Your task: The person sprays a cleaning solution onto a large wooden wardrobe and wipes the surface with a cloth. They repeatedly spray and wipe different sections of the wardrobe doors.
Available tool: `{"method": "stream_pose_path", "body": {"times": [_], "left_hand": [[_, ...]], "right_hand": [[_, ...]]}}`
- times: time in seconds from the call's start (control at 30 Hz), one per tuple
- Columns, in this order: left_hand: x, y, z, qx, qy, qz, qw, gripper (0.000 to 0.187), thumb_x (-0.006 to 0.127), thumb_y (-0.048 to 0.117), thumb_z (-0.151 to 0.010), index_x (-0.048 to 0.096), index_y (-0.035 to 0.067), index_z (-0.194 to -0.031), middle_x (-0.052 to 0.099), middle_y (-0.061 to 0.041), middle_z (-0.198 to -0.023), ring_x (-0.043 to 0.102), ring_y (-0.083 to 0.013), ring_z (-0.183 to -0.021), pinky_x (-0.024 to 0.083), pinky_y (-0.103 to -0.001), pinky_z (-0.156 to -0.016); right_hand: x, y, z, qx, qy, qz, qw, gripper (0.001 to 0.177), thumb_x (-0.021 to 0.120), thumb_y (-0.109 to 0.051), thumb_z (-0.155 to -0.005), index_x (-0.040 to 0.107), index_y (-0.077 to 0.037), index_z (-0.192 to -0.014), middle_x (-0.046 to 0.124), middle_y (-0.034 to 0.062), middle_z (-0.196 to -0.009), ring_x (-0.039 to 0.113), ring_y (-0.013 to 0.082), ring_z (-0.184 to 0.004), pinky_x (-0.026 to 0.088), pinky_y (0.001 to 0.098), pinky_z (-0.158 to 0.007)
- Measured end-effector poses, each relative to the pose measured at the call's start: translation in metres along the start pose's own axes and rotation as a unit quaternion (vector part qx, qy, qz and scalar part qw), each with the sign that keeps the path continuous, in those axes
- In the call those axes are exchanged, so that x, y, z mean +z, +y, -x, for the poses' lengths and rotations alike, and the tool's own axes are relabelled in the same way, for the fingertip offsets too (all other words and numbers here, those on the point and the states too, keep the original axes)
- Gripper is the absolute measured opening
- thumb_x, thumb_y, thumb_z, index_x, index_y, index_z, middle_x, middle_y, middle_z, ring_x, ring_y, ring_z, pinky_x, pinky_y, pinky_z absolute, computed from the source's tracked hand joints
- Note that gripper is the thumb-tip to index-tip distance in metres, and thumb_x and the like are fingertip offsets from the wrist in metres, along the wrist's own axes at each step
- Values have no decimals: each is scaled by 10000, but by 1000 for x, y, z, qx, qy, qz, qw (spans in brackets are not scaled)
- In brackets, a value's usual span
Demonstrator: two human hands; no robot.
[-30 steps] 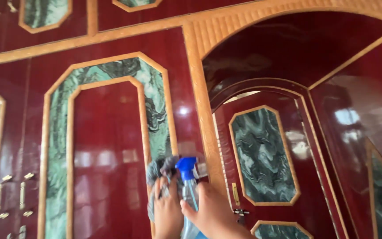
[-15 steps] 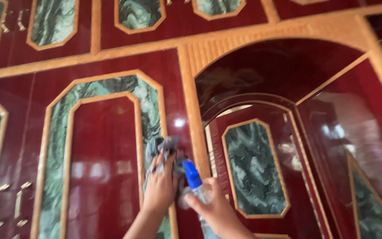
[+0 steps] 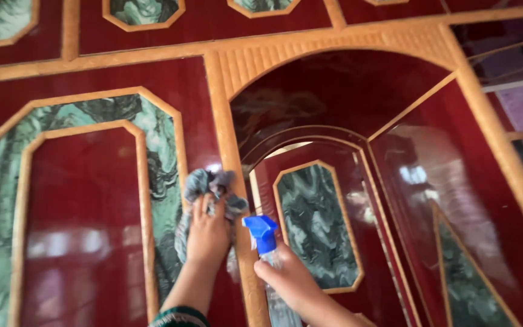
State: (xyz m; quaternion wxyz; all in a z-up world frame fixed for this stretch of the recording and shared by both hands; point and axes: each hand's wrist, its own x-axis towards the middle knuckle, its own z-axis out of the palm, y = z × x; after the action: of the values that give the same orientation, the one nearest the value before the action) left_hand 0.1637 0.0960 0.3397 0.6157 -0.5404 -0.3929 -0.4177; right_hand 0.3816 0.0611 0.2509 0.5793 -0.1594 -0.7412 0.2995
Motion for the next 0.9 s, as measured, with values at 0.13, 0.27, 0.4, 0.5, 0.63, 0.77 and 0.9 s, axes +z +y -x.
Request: {"method": "stream_pose_path", "body": {"times": [0.13,0.27,0.4,0.5,0.63,0.77,0.9], "left_hand": [[-2,9,59,29,-33,-17,999,658,619,132,-708,509,55,-1352,478,-265,-1349,413,-453,-1279,309,-486,-1142],[-26,16,121,4,-155,0,988,577,574,176,-826,471,80,-1385,459,-245,-1386,405,-471,-1280,360,-546,-1051],[-63,9,145,-78,-232,52,968,583,598,242,-739,592,414,-1296,587,-113,-1294,507,-365,-1204,398,-455,-994],[-75,-37,154,-108,-48,47,992,463,601,251,-717,627,243,-1179,664,-128,-1104,619,-365,-1024,479,-464,-893],[-99,-50,142,-212,23,-7,977,519,567,246,-714,579,214,-1232,637,-100,-1257,507,-307,-1295,399,-469,-994],[-119,-32,124,-158,90,22,983,478,567,234,-756,594,165,-1228,643,-148,-1226,500,-358,-1274,390,-459,-1042],[-110,-15,117,-118,150,21,981,511,544,176,-753,600,118,-1257,652,-175,-1187,526,-388,-1209,365,-450,-1120]], "right_hand": [[23,-3,-20,-62,0,-68,996,253,640,-417,-827,664,-179,-908,643,-9,-599,629,103,-566,497,257,-645],[33,-19,-28,-15,18,-140,990,276,680,-391,-804,650,-120,-761,642,42,-574,611,151,-529,443,273,-586],[28,-49,-21,-36,3,-135,990,155,611,-253,-828,656,-105,-841,609,54,-553,602,174,-560,482,307,-634],[32,-60,-20,-22,15,-134,991,244,619,-232,-810,714,-124,-1007,632,36,-661,614,152,-590,470,287,-646],[34,-63,-23,-16,58,-84,995,197,609,-309,-808,671,-132,-751,648,35,-571,645,168,-577,476,321,-639],[30,-73,-14,-59,52,-83,993,212,596,-351,-861,626,-143,-836,618,26,-596,600,166,-573,447,321,-615],[25,-81,-12,-28,84,-44,995,231,617,-360,-809,616,-190,-966,620,12,-654,598,147,-607,424,296,-630]]}}
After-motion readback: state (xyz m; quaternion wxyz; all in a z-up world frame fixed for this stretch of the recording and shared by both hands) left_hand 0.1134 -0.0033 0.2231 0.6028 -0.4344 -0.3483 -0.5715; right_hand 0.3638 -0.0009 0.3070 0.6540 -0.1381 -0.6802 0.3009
